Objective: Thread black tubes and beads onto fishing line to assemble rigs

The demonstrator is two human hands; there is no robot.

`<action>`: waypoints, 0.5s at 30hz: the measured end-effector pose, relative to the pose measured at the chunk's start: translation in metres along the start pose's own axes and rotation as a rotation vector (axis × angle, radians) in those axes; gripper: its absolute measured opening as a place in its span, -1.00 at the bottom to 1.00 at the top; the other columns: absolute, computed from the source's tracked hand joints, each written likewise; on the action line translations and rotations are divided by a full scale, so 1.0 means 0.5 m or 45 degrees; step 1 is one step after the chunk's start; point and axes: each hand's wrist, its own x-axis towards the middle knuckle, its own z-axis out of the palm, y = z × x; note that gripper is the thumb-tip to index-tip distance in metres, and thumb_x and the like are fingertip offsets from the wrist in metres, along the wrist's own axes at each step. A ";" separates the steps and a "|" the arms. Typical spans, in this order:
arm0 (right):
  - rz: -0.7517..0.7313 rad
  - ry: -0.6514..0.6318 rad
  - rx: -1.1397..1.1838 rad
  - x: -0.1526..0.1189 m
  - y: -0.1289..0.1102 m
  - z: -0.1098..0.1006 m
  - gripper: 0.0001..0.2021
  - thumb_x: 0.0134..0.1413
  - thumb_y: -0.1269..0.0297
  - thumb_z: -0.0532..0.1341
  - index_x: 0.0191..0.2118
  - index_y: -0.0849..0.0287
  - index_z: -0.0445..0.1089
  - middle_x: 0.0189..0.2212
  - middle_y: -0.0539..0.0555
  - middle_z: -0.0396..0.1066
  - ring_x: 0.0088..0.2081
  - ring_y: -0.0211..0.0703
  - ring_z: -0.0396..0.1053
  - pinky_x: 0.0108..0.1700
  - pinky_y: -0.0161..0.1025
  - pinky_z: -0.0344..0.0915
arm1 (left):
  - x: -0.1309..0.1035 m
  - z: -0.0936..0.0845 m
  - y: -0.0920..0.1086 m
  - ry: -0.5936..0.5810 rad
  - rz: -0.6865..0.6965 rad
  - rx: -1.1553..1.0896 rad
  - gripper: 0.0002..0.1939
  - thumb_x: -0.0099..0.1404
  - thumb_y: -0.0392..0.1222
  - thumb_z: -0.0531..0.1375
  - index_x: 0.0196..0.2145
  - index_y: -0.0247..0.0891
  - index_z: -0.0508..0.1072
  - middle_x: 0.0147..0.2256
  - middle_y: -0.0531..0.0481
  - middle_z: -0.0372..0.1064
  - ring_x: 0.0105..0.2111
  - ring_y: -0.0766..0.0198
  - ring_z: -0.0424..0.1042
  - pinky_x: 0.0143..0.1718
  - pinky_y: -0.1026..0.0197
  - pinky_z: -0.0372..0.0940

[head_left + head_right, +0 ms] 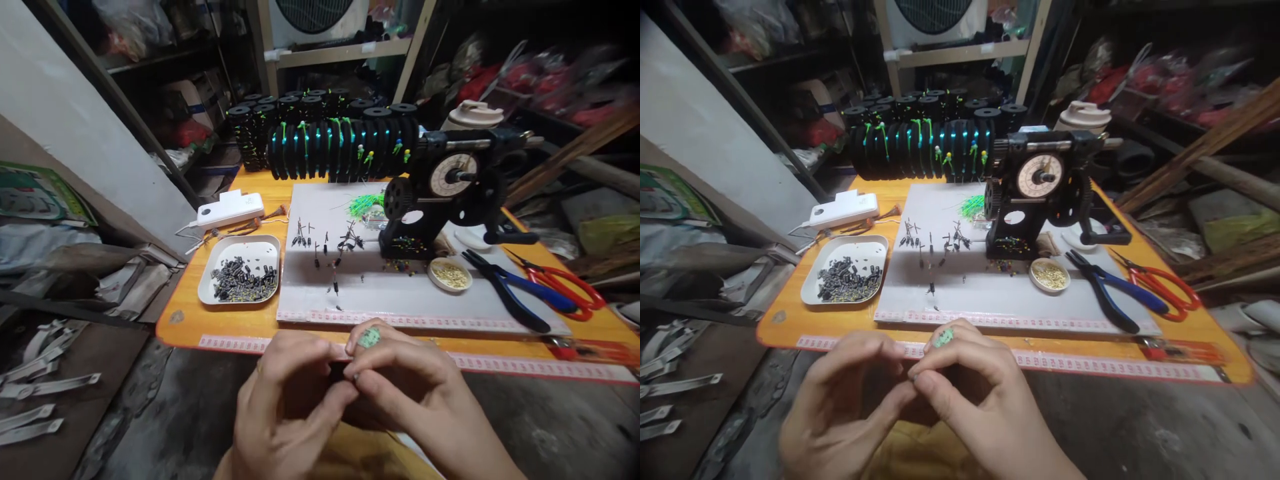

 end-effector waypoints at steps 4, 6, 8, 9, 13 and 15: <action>0.111 -0.005 0.173 -0.006 0.015 -0.006 -0.82 0.27 0.14 0.28 -0.33 0.05 0.54 -0.35 0.01 0.51 -0.24 -0.18 0.43 -0.14 -0.25 0.34 | 0.009 0.024 -0.012 0.024 -0.280 -0.252 -0.81 0.22 -0.25 0.41 -0.19 -0.11 0.62 -0.26 0.02 0.44 -0.30 0.36 0.48 -0.25 0.41 0.43; 0.082 -0.013 0.151 -0.006 0.017 -0.012 -0.79 0.27 0.12 0.28 -0.34 0.08 0.54 -0.37 0.03 0.49 -0.25 -0.16 0.41 -0.16 -0.22 0.32 | 0.012 0.032 -0.013 -0.011 -0.278 -0.339 -0.93 0.25 -0.26 0.39 -0.30 -0.11 0.63 -0.30 0.03 0.43 -0.28 0.35 0.48 -0.20 0.38 0.42; 0.009 -0.003 0.074 -0.004 0.016 -0.018 -0.81 0.27 0.17 0.28 -0.33 0.11 0.55 -0.39 0.04 0.47 -0.27 -0.16 0.40 -0.19 -0.22 0.30 | 0.014 0.040 -0.008 -0.006 -0.322 -0.355 -0.96 0.28 -0.25 0.36 -0.32 -0.12 0.61 -0.31 0.03 0.40 -0.29 0.34 0.46 -0.21 0.37 0.40; -0.035 0.006 0.029 -0.002 0.015 -0.022 -0.84 0.26 0.22 0.28 -0.33 0.12 0.55 -0.40 0.04 0.46 -0.28 -0.17 0.39 -0.21 -0.23 0.30 | 0.014 0.045 -0.004 0.011 -0.366 -0.340 -0.96 0.28 -0.23 0.36 -0.35 -0.13 0.59 -0.31 0.03 0.39 -0.30 0.33 0.44 -0.23 0.36 0.38; -0.234 0.055 -0.124 0.009 0.023 -0.036 -0.90 0.22 0.38 0.27 -0.30 0.16 0.55 -0.42 0.05 0.43 -0.29 -0.16 0.40 -0.23 -0.22 0.36 | 0.012 0.066 0.016 0.098 -0.516 -0.365 -0.79 0.32 -0.11 0.32 -0.45 -0.18 0.49 -0.37 0.01 0.37 -0.34 0.28 0.36 -0.24 0.32 0.32; -0.356 0.110 -0.304 0.017 0.034 -0.051 -0.89 0.23 0.42 0.24 -0.28 0.17 0.53 -0.40 0.06 0.43 -0.24 -0.12 0.41 -0.19 -0.18 0.39 | 0.009 0.077 0.022 0.120 -0.522 -0.502 -0.77 0.36 -0.09 0.29 -0.44 -0.18 0.45 -0.43 0.02 0.38 -0.39 0.27 0.34 -0.28 0.30 0.30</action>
